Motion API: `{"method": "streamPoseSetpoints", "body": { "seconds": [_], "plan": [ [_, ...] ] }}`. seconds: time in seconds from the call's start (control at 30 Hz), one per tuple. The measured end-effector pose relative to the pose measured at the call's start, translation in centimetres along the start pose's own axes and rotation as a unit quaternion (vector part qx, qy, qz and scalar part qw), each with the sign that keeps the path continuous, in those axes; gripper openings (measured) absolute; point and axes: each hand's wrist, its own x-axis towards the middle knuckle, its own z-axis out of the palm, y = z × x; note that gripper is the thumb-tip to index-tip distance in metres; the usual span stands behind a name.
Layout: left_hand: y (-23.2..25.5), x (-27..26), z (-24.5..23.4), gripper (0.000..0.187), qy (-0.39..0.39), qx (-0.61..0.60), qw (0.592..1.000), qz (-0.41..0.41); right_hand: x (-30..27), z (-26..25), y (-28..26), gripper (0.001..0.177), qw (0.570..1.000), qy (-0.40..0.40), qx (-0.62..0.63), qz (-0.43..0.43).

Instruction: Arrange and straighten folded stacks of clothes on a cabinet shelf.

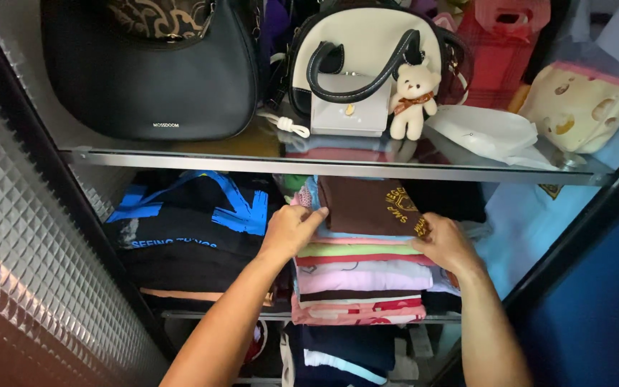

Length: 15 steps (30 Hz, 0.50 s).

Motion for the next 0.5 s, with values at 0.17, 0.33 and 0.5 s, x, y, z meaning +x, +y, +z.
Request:
{"method": "streamPoseSetpoints", "body": {
  "seconds": [0.17, 0.33, 0.5],
  "plan": [
    [-1.1, 2.1, 0.8, 0.062, -0.040, -0.052, 0.997, -0.047, 0.8, 0.0, -0.2, 0.028, 0.995, 0.071, -0.030, -0.057],
    [0.5, 2.7, 0.5, 0.064, -0.073, -0.034, 0.994, -0.069, 2.1, 0.6, -0.3, 0.033, 0.986, 0.080, 0.138, -0.040],
    [2.2, 2.6, -0.5, 0.061, -0.077, 0.035, 0.994, -0.066, 2.7, 0.2, 1.7, 0.036, 0.935, 0.015, 0.353, -0.010]
  ]
}}
